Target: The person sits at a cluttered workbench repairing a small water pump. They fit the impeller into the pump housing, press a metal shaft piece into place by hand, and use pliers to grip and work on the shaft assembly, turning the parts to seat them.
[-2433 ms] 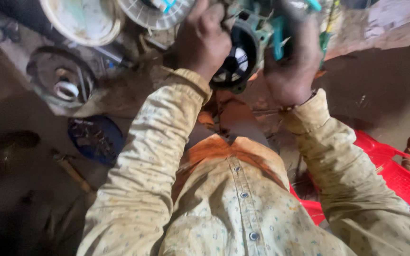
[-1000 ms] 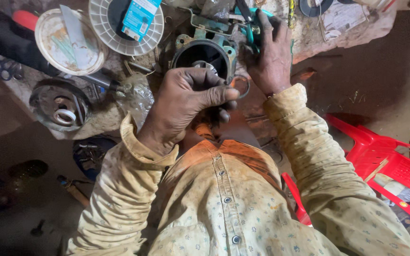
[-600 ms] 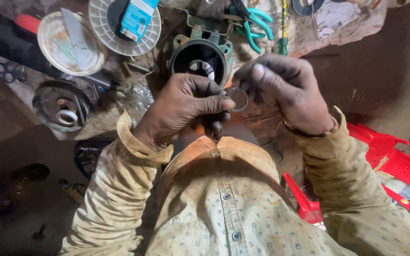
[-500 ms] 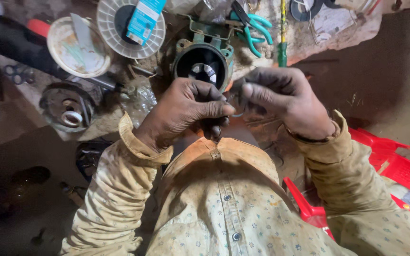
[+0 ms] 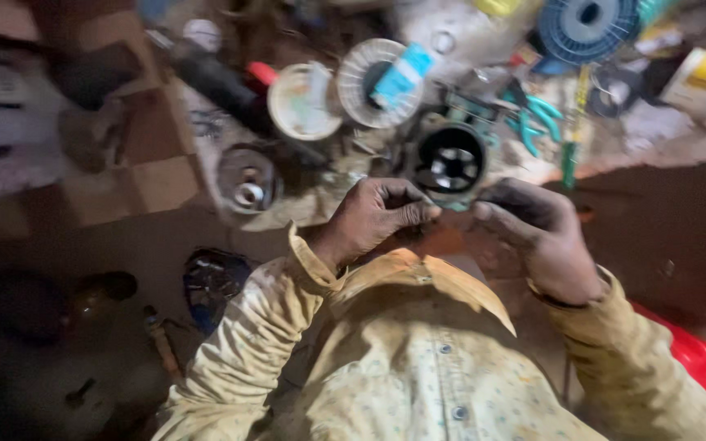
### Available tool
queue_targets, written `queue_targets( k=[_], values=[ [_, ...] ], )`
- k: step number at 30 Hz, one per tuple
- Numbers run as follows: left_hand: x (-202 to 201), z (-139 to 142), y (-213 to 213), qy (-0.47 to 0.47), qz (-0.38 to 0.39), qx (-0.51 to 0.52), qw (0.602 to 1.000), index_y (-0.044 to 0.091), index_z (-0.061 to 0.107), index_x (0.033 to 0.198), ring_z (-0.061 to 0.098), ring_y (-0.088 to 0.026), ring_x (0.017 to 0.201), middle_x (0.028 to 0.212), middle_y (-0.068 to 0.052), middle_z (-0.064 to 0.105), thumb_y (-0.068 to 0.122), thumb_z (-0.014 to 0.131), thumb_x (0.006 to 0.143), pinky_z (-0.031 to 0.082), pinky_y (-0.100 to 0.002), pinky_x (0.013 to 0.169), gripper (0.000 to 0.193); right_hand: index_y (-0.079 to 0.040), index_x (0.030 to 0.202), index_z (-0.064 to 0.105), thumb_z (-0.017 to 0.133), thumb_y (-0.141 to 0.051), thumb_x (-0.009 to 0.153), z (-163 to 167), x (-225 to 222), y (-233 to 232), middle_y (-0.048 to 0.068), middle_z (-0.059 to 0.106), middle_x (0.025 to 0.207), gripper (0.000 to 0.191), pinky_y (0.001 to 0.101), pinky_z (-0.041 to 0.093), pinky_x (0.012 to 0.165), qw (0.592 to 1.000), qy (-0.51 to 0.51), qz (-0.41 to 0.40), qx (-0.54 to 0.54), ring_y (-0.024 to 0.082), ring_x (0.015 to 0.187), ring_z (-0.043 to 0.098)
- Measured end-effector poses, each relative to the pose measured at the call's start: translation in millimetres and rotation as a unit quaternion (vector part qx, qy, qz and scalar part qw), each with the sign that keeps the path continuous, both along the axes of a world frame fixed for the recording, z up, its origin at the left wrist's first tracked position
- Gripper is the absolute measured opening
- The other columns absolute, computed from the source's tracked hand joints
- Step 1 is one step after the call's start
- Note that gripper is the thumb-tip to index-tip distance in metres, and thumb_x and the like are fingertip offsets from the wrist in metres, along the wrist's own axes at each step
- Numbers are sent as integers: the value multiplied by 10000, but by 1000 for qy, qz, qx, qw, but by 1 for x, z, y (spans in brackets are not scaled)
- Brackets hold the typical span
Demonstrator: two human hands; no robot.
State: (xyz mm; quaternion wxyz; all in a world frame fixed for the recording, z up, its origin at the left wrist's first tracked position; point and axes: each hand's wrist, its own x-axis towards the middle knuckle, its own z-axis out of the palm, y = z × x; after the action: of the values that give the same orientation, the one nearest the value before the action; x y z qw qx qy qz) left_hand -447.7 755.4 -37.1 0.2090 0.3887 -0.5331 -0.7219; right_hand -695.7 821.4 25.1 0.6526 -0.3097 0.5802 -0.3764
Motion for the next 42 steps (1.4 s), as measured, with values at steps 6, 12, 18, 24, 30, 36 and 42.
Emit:
queue_targets(
  k=[6,12,18,24,30,36,42],
  values=[
    [113,-59,-41,-54,286,-39,956,29,720,1038,687,-109,840,974,-45,744,38,719,905,584,-284,773,133,7,1055,716,695,-50,966,1,28,9,-15,700,917,107,198,433,684,995,41,-89,-16,30,789,542],
    [195,-76,-87,-244,336,-199,888,29,682,1078,665,-150,810,945,-36,711,81,719,938,554,-318,752,154,8,1038,703,707,-64,982,-5,62,31,-20,634,815,91,224,375,571,986,43,-158,25,50,680,502],
    [198,-78,-137,-257,476,-164,825,-40,663,1089,624,-245,853,1009,-144,662,140,771,978,533,-395,759,237,8,1042,691,697,-62,968,-4,94,43,-26,641,861,103,220,408,626,983,85,-163,-16,48,728,516],
    [209,-77,-163,-350,328,-425,768,33,573,1281,652,-386,1096,1220,-195,619,95,688,941,538,-453,944,364,9,1055,695,692,-77,974,-4,112,62,-15,631,849,118,231,408,628,975,81,-206,16,58,726,514],
    [227,-73,-169,-364,226,-489,760,42,580,1271,544,-431,1247,1315,-217,536,16,654,854,458,-502,1074,424,17,1089,679,656,-97,1002,-6,122,83,15,630,874,146,243,422,651,973,63,-220,14,79,745,530],
    [236,-66,-157,-327,-113,-633,692,75,588,1308,525,-349,1335,1388,-143,534,78,618,922,400,-493,1165,387,5,1096,665,640,-90,971,-8,126,102,21,650,902,159,258,439,668,969,33,-241,49,92,779,558],
    [217,-75,-194,-384,-227,-710,546,66,628,1242,544,-301,1215,1279,-127,592,161,589,812,394,-473,1073,441,27,1026,700,671,-93,963,-13,142,98,25,653,852,139,256,431,661,983,62,-153,76,86,759,545]
  ],
)
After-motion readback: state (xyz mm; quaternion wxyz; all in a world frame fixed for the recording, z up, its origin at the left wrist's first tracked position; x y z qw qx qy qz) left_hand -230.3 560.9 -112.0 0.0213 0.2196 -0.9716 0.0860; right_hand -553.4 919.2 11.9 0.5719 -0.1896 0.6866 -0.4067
